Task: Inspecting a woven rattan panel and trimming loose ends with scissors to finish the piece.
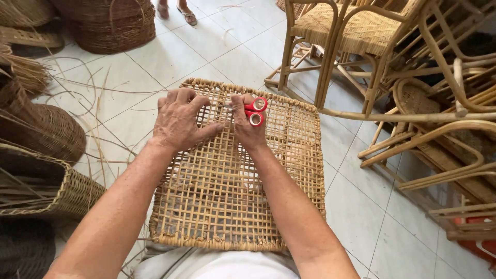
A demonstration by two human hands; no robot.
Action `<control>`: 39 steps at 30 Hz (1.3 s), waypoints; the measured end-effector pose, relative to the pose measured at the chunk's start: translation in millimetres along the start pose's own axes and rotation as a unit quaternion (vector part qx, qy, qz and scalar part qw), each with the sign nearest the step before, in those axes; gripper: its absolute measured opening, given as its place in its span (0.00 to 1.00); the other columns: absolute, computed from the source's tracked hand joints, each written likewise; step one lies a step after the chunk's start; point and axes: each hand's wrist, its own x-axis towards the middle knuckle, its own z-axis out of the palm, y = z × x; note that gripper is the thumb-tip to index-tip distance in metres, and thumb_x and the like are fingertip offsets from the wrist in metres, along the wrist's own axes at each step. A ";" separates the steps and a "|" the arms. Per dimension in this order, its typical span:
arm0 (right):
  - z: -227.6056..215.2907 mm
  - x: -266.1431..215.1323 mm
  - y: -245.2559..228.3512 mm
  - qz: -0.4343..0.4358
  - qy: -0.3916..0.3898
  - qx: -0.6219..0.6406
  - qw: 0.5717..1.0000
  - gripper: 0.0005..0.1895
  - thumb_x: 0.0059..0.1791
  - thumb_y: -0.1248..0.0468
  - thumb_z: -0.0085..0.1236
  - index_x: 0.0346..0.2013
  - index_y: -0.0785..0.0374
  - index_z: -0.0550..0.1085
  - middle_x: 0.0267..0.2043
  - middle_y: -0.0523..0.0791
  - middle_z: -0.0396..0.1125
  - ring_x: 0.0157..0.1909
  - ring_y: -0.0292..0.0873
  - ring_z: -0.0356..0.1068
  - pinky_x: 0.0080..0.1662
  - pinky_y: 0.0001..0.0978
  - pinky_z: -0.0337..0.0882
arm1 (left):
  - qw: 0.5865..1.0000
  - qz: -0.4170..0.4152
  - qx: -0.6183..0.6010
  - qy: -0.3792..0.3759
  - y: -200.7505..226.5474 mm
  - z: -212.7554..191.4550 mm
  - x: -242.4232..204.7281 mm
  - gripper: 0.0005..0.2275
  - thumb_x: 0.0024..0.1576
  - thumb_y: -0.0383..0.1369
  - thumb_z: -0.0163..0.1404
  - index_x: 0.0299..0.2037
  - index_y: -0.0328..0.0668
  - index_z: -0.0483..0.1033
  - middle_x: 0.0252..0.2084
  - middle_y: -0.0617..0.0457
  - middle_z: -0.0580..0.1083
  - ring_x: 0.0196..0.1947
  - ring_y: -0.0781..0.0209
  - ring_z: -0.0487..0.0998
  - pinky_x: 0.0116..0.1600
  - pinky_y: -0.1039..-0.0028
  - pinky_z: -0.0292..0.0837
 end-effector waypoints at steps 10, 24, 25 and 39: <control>1.5 1.7 13.9 -0.029 0.017 -0.022 0.999 0.15 0.57 0.59 0.57 0.26 0.58 0.74 0.22 0.42 0.66 0.30 0.34 0.65 0.40 0.29 0.68 | 1.000 -0.004 0.005 -0.006 9.8 -14.4 -0.3 0.28 0.53 0.69 0.51 0.49 0.60 0.75 0.47 0.51 0.66 0.59 0.46 0.68 0.56 0.53 0.60; -2.5 -1.7 -19.2 0.000 0.010 0.033 0.999 0.17 0.60 0.56 0.52 0.29 0.58 0.74 0.26 0.43 0.69 0.33 0.34 0.65 0.43 0.31 0.69 | 0.991 -0.115 -0.067 -0.022 18.0 -35.2 -1.1 0.31 0.51 0.65 0.56 0.53 0.53 0.73 0.54 0.46 0.68 0.62 0.44 0.66 0.62 0.50 0.61; -1.1 -2.0 -18.5 0.000 0.009 0.033 0.999 0.17 0.60 0.56 0.52 0.29 0.58 0.74 0.26 0.43 0.69 0.33 0.34 0.65 0.43 0.31 0.69 | 0.991 -0.116 -0.067 -0.022 16.6 -38.6 -2.5 0.31 0.51 0.65 0.56 0.53 0.53 0.73 0.54 0.46 0.68 0.62 0.44 0.66 0.62 0.50 0.61; 32.8 0.2 -39.3 0.014 -0.053 -0.033 0.998 0.14 0.57 0.53 0.57 0.30 0.55 0.77 0.26 0.47 0.71 0.35 0.41 0.71 0.45 0.38 0.71 | 0.974 -0.172 -0.134 0.055 -17.9 -27.6 -19.8 0.28 0.46 0.57 0.65 0.52 0.54 0.74 0.51 0.47 0.69 0.56 0.38 0.74 0.60 0.49 0.71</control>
